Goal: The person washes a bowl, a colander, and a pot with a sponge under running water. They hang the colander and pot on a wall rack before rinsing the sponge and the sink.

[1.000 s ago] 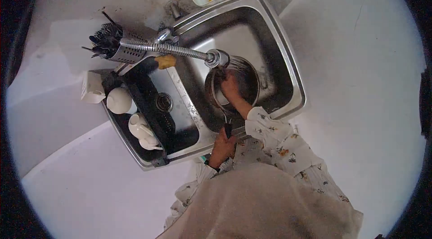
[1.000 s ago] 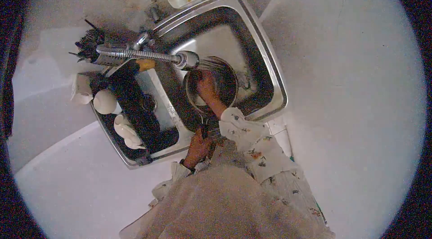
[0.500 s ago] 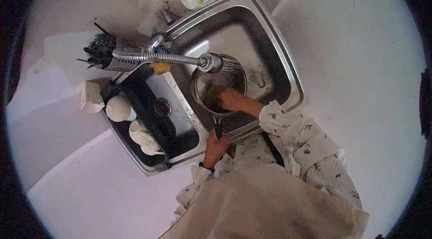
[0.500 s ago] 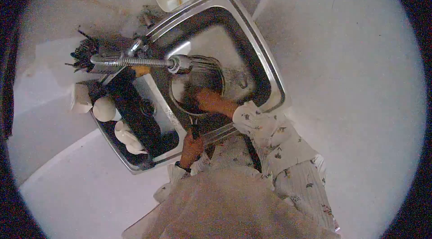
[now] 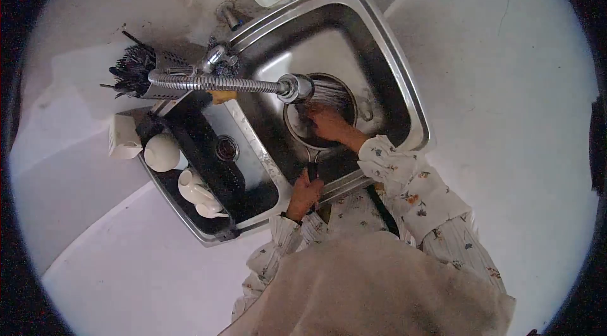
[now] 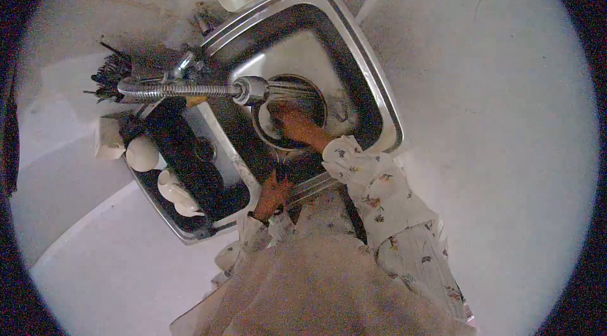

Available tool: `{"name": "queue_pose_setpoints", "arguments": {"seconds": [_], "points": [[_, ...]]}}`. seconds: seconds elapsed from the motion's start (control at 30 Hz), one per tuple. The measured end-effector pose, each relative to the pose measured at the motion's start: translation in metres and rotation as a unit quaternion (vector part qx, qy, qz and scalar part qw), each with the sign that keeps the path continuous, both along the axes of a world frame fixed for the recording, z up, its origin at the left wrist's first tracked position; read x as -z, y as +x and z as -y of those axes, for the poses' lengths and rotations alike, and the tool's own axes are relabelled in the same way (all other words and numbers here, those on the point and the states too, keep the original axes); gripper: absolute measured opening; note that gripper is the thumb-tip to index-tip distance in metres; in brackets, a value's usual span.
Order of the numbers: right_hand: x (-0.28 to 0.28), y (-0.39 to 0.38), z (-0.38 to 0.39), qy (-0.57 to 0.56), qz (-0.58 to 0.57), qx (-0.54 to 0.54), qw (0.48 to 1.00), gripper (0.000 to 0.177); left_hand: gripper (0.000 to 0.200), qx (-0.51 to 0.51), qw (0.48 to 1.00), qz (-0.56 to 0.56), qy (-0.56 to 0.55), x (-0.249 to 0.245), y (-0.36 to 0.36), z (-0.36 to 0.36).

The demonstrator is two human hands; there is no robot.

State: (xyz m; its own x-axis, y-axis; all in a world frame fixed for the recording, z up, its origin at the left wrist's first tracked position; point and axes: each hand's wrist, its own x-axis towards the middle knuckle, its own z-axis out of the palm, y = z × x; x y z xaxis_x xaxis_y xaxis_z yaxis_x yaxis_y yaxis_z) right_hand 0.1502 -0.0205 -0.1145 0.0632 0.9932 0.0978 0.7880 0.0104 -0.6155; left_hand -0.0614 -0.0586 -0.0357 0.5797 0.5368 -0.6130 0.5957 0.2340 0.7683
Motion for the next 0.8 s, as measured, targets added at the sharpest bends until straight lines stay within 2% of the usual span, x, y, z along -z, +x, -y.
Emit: {"name": "queue_pose_setpoints", "arguments": {"seconds": [0.03, 0.07, 0.1, 0.13, 0.17, 0.2, 0.23, 0.27, 0.33, 0.4, 0.47, 0.53, 0.6, 0.67, 0.7, 0.73, 0.77, 0.8], "points": [[0.002, 0.004, 0.000, -0.086, -0.007, 0.013, 0.996, 0.049, 0.027, 0.030, 0.997, 0.068, 0.005, 0.006, -0.002, -0.002], [0.002, 0.007, 0.000, -0.170, -0.012, 0.028, 0.985, 0.048, 0.027, 0.029, 0.997, 0.068, 0.004, 0.012, -0.001, 0.000], [0.005, 0.010, 0.000, -0.172, -0.014, 0.025, 0.985, 0.048, 0.025, -0.019, 0.999, 0.030, -0.029, 0.014, 0.004, 0.001], [0.005, 0.013, -0.001, -0.252, -0.017, 0.034, 0.967, 0.045, 0.023, -0.066, 0.996, -0.007, -0.061, 0.016, 0.006, 0.001], [0.005, 0.014, -0.003, -0.332, -0.020, 0.042, 0.942, 0.042, 0.023, -0.067, 0.996, -0.009, -0.063, 0.015, 0.006, -0.001], [0.016, 0.011, -0.003, -0.335, -0.020, 0.041, 0.941, 0.042, 0.022, -0.102, 0.986, 0.026, -0.131, 0.014, 0.006, -0.001], [0.041, 0.003, -0.001, -0.274, -0.033, 0.105, 0.955, 0.037, 0.022, -0.136, 0.969, 0.061, -0.197, 0.007, 0.010, -0.004], [0.055, -0.001, -0.001, -0.211, -0.046, 0.168, 0.962, 0.034, 0.022, -0.137, 0.969, 0.061, -0.198, -0.003, 0.016, -0.010], [0.048, -0.006, -0.016, -0.246, -0.067, 0.174, 0.951, 0.033, 0.030, -0.152, 0.953, -0.015, -0.262, -0.017, 0.027, -0.019], [0.052, -0.014, -0.031, -0.281, -0.088, 0.179, 0.939, 0.033, 0.035, -0.166, 0.940, -0.027, -0.298, -0.008, 0.023, -0.025], [0.080, -0.024, -0.038, -0.281, -0.099, 0.101, 0.949, 0.034, 0.039, -0.181, 0.923, -0.039, -0.336, -0.004, 0.020, -0.028], [0.072, -0.029, -0.039, -0.267, -0.064, 0.070, 0.959, 0.031, 0.044, -0.071, 0.981, -0.073, -0.166, -0.004, 0.020, -0.032], [0.051, -0.030, -0.036, -0.252, -0.026, 0.038, 0.967, 0.028, 0.043, -0.100, 0.971, -0.078, -0.203, -0.007, 0.017, -0.037], [0.028, -0.021, -0.032, -0.131, 0.063, -0.027, 0.989, 0.026, 0.043, -0.126, 0.960, -0.079, -0.237, 0.001, 0.010, -0.040], [0.038, -0.019, -0.026, -0.136, 0.071, -0.015, 0.988, 0.021, 0.043, -0.022, 0.997, -0.018, -0.066, 0.018, -0.002, -0.033], [0.038, -0.016, -0.028, -0.137, 0.072, -0.018, 0.988, 0.021, 0.044, 0.084, 0.990, 0.042, 0.107, 0.019, -0.005, -0.032], [0.039, -0.011, -0.033, -0.277, 0.051, -0.034, 0.959, 0.033, 0.044, 0.081, 0.990, 0.042, 0.106, 0.020, -0.005, -0.032], [0.042, -0.007, -0.034, -0.412, 0.030, -0.047, 0.909, 0.050, 0.044, 0.035, 0.999, -0.019, 0.003, 0.008, 0.005, -0.037]]}}
